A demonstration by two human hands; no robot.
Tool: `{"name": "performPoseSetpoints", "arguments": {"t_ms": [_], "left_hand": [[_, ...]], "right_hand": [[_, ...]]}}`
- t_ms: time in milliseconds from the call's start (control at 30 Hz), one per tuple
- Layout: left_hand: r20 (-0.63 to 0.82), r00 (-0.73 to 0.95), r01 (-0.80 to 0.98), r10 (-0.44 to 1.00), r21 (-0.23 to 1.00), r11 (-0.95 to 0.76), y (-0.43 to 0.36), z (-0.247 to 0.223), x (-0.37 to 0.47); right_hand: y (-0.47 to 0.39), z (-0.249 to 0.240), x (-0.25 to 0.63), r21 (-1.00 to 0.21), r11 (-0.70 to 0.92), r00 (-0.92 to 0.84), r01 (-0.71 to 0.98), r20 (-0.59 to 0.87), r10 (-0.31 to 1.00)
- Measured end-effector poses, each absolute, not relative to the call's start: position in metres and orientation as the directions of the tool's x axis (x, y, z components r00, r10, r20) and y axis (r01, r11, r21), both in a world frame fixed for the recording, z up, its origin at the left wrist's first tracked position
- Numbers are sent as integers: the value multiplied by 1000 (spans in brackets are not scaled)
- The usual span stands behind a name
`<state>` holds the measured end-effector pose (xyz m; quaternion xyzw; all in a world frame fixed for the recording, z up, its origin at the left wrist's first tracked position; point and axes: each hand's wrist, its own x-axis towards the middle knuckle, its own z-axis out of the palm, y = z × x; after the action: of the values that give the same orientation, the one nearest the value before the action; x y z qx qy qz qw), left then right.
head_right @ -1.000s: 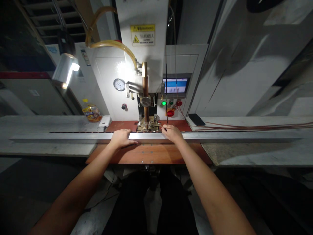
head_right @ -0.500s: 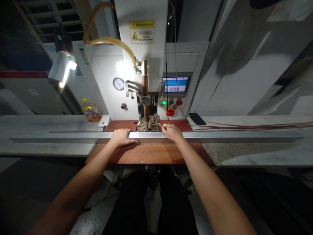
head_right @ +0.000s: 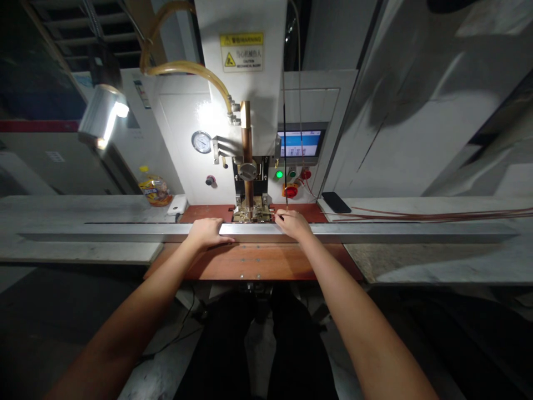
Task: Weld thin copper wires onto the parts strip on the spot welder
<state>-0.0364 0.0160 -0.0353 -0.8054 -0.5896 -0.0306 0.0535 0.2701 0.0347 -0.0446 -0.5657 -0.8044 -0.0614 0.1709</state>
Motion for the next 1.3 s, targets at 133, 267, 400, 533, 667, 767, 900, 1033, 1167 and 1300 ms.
{"name": "performPoseSetpoints", "arguments": {"t_ms": [133, 267, 400, 533, 667, 767, 900, 1033, 1167, 1300], "left_hand": [[101, 296, 955, 950, -49, -293, 18, -38, -37], [107, 304, 953, 947, -37, -302, 19, -40, -38], [109, 341, 939, 934, 3, -344, 20, -39, -41], [144, 402, 911, 904, 35, -411, 20, -38, -47], [165, 412, 900, 896, 83, -429, 20, -35, -53], [160, 387, 912, 908, 83, -403, 21, -33, -59], [153, 361, 927, 920, 54, -372, 22, -33, -71], [129, 353, 934, 927, 3, -356, 22, -36, -79], [117, 362, 932, 925, -25, -362, 21, -38, -77], [59, 315, 949, 947, -44, -313, 21, -36, -73]], "right_hand": [[37, -46, 271, -96, 354, -299, 930, 361, 883], [36, -46, 271, -96, 348, -294, 932, 358, 886], [33, -44, 270, -98, 340, -288, 935, 347, 893], [32, -42, 269, -100, 324, -275, 941, 333, 902], [33, -44, 270, -108, 307, -259, 945, 325, 910], [34, -46, 270, -109, 306, -255, 946, 334, 907], [35, -46, 271, -120, 307, -253, 944, 335, 908], [35, -46, 271, -129, 304, -250, 944, 324, 913], [35, -47, 271, -133, 301, -246, 944, 320, 915], [37, -47, 272, -143, 313, -257, 939, 315, 914]]}}
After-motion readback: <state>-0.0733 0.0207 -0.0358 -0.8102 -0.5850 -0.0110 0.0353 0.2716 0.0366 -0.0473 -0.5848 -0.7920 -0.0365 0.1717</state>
